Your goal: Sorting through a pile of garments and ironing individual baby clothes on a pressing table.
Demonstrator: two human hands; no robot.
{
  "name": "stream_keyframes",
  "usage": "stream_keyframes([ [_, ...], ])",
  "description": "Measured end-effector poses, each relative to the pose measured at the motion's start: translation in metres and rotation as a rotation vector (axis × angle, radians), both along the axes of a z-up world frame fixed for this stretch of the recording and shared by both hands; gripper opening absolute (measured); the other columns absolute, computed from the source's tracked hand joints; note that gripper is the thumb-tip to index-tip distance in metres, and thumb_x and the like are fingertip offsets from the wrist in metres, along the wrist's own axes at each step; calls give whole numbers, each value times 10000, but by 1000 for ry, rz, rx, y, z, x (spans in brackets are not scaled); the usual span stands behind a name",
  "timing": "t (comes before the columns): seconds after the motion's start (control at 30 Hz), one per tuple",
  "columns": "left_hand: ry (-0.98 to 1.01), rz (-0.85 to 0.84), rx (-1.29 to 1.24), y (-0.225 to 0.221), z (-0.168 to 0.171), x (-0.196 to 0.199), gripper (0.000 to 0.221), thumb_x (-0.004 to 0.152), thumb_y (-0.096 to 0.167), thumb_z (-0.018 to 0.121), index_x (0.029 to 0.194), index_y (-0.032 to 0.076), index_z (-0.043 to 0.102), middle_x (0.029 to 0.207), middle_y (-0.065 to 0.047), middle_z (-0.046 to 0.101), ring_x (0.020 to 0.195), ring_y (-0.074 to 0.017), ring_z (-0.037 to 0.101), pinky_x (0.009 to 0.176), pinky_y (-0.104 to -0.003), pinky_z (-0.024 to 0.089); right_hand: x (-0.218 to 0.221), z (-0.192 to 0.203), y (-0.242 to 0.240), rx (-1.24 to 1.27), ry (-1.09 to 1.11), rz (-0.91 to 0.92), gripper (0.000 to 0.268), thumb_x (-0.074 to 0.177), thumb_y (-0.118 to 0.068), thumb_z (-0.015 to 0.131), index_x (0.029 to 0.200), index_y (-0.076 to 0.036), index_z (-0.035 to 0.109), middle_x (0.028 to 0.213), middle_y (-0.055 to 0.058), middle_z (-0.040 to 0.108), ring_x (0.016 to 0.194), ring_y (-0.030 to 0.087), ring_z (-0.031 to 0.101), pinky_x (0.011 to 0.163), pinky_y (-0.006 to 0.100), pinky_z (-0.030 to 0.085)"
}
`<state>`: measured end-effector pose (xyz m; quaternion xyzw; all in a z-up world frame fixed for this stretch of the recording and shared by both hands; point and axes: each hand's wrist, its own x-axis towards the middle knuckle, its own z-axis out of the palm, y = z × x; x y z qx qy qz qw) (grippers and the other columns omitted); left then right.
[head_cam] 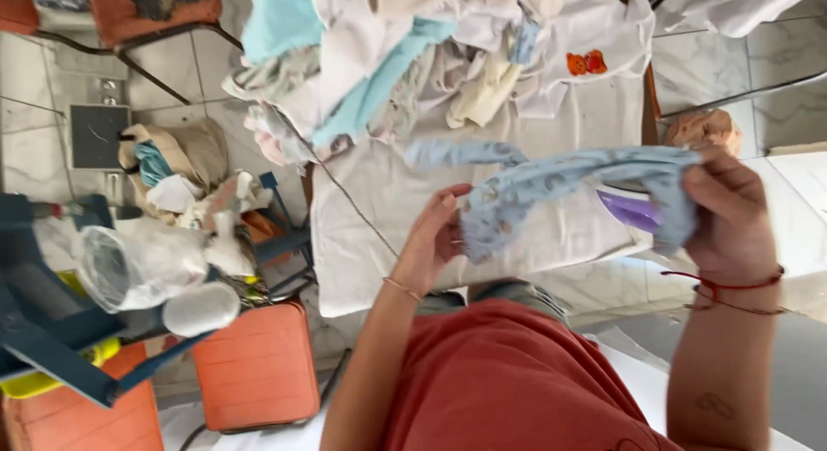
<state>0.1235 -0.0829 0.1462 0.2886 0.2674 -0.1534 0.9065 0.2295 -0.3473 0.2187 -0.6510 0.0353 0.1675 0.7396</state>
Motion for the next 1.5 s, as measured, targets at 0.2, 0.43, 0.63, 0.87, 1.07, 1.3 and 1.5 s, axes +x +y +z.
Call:
stream_keyframes([
  [0.2, -170, 80, 329, -9, 4, 1, 326, 745, 128, 633, 1005, 102, 437, 730, -67, 540, 663, -149, 540, 509, -234, 433, 1, 11, 4, -314, 70, 299, 334, 767, -62, 574, 1094, -21, 519, 884, 22, 558, 730, 76, 488, 604, 179, 400],
  [0.43, -361, 164, 722, 23, 52, 2, 44, 821, 95, 565, 857, 96, 542, 773, 28, 508, 652, -29, 401, 591, -134, 334, 15, 29, -5, -728, -199, 391, 300, 771, -52, 620, 1070, -47, 586, 989, 42, 581, 858, 96, 503, 700, 181, 426],
  [0.63, -538, -32, 393, 5, 78, -13, 464, 835, 19, 497, 1279, 59, 368, 1353, -86, 356, 1142, -172, 445, 950, -279, 393, 7, -3, 11, -781, -889, 362, 101, 851, 32, 625, 948, 8, 613, 977, 131, 569, 974, 257, 500, 893, 352, 376],
  [0.87, -494, 233, -288, -35, 69, -2, 787, 682, -24, 516, 1389, 78, 183, 1123, -131, 520, 808, -214, 632, 545, -274, 578, -58, 38, 88, -176, -589, 567, 122, 678, -37, 698, 778, -39, 627, 768, 102, 612, 664, 202, 587, 641, 288, 470],
  [1.07, -558, 299, -323, -60, 62, -1, 764, 678, -4, 491, 1388, 71, 219, 1247, -183, 443, 959, -214, 582, 756, -293, 537, -62, 34, 80, -183, -575, 491, 193, 693, -22, 696, 863, -13, 606, 766, 95, 572, 619, 155, 559, 599, 270, 463],
  [1.3, -463, 305, -261, -67, 70, 1, 783, 656, -76, 488, 1380, 47, 218, 1195, -125, 475, 928, -205, 570, 730, -284, 522, -56, 40, 75, -213, -598, 518, 122, 722, -32, 672, 802, -2, 585, 745, 102, 546, 627, 173, 545, 588, 282, 447],
  [1.5, -415, 285, -181, -73, 67, 5, 785, 651, -73, 499, 1376, 47, 221, 1187, -91, 468, 905, -178, 569, 693, -254, 525, -55, 36, 71, -240, -557, 470, 101, 749, -15, 642, 822, 3, 575, 729, 102, 529, 644, 170, 541, 586, 279, 443],
])
